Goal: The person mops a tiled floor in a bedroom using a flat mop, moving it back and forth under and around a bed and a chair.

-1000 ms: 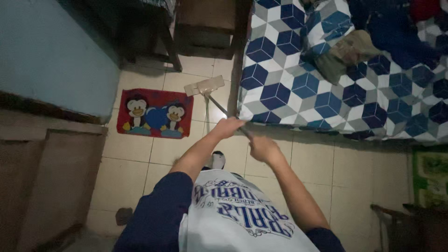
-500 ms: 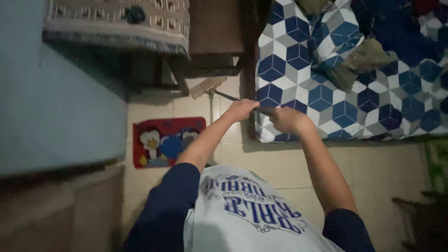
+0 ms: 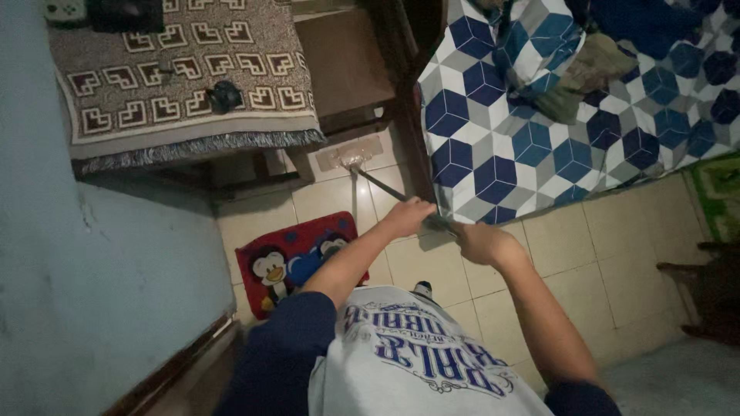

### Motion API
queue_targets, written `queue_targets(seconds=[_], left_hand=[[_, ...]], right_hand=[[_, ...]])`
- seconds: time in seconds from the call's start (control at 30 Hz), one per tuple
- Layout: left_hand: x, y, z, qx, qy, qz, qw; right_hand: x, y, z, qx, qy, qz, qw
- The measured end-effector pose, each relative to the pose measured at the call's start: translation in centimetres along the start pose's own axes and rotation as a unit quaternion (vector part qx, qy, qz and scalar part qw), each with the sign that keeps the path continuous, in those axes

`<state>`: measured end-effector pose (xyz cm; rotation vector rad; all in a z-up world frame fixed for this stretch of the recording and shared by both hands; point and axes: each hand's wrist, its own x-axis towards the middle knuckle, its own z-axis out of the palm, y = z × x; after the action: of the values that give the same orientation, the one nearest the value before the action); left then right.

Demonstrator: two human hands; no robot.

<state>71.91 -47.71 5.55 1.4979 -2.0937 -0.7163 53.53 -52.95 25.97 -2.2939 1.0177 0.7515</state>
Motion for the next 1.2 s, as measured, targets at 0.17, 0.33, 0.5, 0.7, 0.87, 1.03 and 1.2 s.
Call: queue_targets(seconds=[0.17,0.33,0.5,0.7,0.87,1.03,1.2], left_hand=[[-0.4,0.4,-1.0,0.044,-0.062,0.012,0.997],[-0.9,-0.3,1.4,0.052,-0.063,-0.011,0.997],[-1.8,2.2,5.7,0.032,-0.037,-0.028,0.998],[-0.5,8.9,11.9,0.116,-0.105,0.013,0.988],[0.7,12.0,17.6,0.187,-0.198,-0.026,0.962],[-0.6,16.8,22.5,0.185,-0.098,-0.128,0.969],[-1.0,22.3,26.9,0.167,-0.047,-0.198,0.965]], right_hand=[[-2.3,-1.1,1.3,0.025,0.014,0.018,0.999],[-2.0,-1.7,3.8,0.048,0.029,0.009,0.998],[-4.3,1.4,7.2,0.092,0.032,-0.013,0.995],[-10.5,9.4,12.8,-0.001,-0.012,0.031,0.999],[-13.2,15.0,18.1,0.036,0.022,-0.06,0.997],[-12.3,17.6,25.3,0.069,0.016,-0.048,0.996],[-15.2,20.7,28.3,0.03,-0.031,-0.039,0.998]])
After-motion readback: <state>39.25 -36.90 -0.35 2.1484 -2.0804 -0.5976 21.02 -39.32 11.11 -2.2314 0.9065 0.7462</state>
